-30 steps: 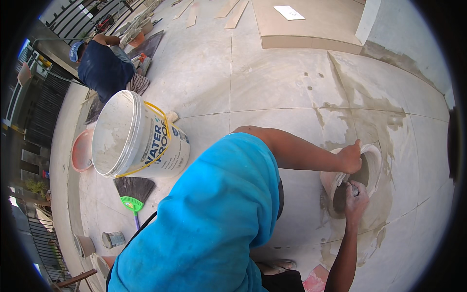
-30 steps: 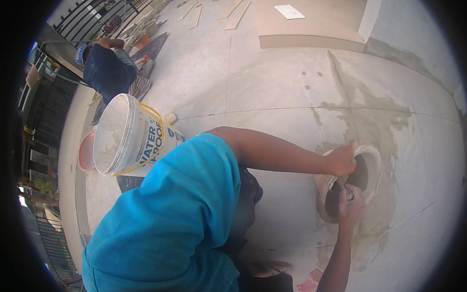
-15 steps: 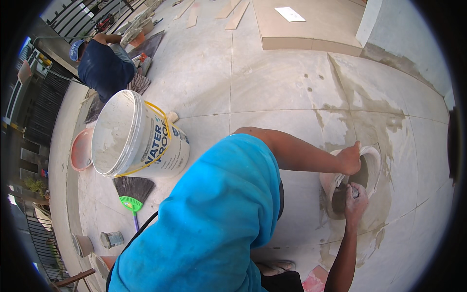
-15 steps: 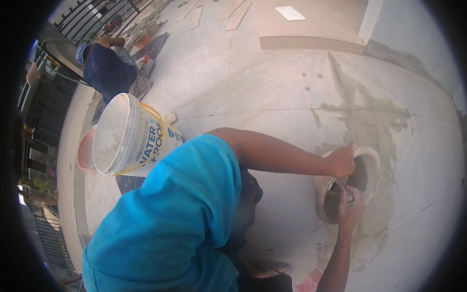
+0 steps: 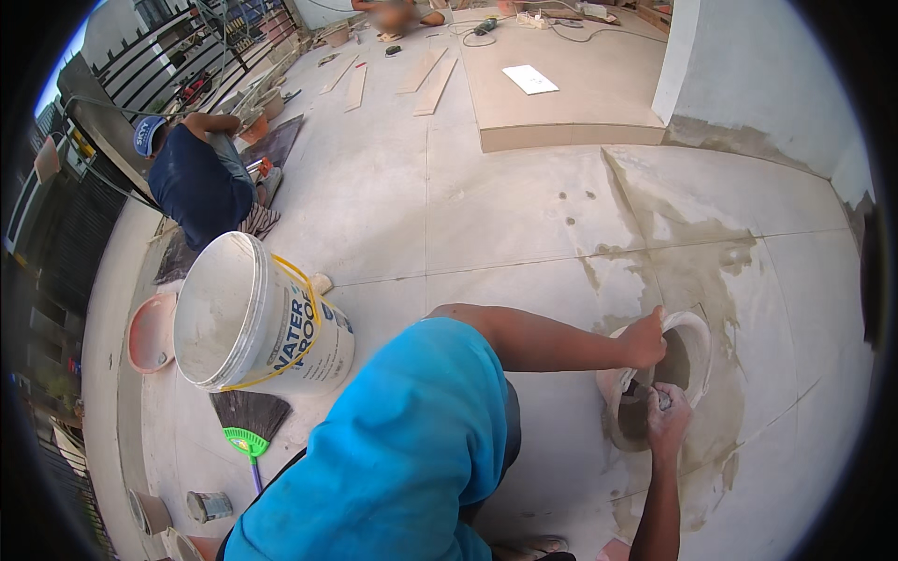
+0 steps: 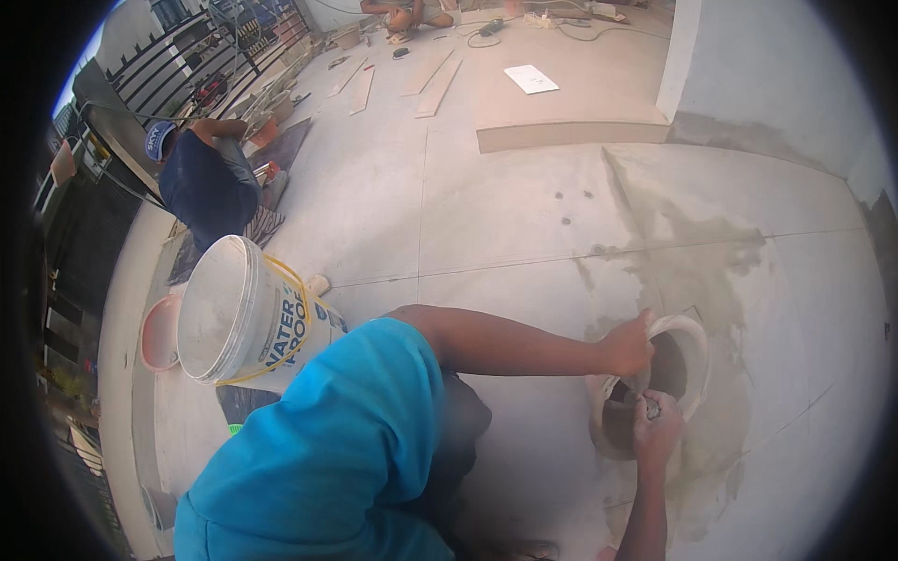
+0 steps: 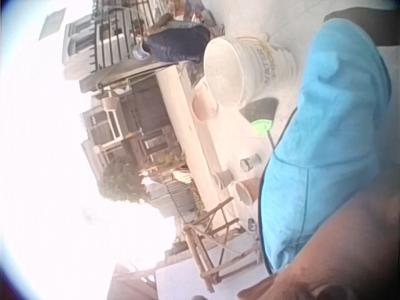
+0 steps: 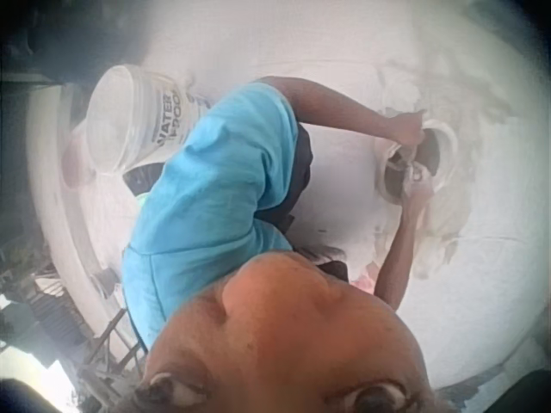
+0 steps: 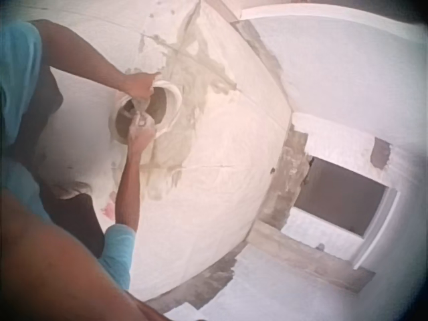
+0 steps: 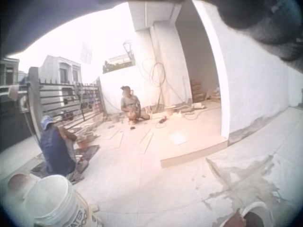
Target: The person scoops grout from a bucket and spreads it onto a tiled floor using a pink float. The person repeatedly applies and smooths the grout over the tile surface and grout lines.
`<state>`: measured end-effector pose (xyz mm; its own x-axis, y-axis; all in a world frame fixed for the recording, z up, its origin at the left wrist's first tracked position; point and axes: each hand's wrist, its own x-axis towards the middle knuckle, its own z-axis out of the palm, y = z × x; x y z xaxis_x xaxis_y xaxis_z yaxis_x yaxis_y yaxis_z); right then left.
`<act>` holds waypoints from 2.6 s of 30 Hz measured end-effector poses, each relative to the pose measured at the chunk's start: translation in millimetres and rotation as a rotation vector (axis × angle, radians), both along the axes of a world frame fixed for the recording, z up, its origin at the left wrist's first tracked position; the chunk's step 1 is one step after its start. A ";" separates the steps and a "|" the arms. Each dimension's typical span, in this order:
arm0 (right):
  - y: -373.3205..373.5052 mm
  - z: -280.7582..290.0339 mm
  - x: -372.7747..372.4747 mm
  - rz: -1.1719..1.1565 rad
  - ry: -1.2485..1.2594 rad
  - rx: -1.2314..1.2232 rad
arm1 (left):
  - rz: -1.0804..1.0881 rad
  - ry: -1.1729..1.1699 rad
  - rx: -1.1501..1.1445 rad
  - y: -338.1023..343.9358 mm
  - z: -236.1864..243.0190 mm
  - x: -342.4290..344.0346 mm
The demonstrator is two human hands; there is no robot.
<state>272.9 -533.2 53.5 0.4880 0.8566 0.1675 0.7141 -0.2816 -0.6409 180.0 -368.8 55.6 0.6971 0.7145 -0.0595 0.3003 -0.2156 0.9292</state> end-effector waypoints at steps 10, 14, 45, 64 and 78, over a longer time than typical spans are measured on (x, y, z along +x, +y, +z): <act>-11.5 -6.4 5.3 0.073 -0.013 0.019 | 0.014 -0.004 0.043 3.2 -5.4 2.3; -15.2 -10.3 5.8 0.089 -0.021 0.017 | -0.001 -0.004 0.004 3.8 -4.8 1.5; -25.8 1.4 -3.8 0.163 -0.002 -0.017 | 0.003 0.010 -0.010 3.5 -7.1 -4.9; 29.8 68.6 14.2 0.078 0.063 0.190 | -0.255 0.264 0.104 -10.5 60.3 -2.9; -191.1 15.1 -15.5 -0.336 0.123 0.180 | -0.218 0.229 0.476 -22.9 49.4 20.8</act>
<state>257.5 -724.3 68.5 0.7618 0.6081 0.2232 0.5162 -0.3616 -0.7764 200.9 -391.7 104.9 0.8388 0.5403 0.0666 0.3843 -0.6742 0.6307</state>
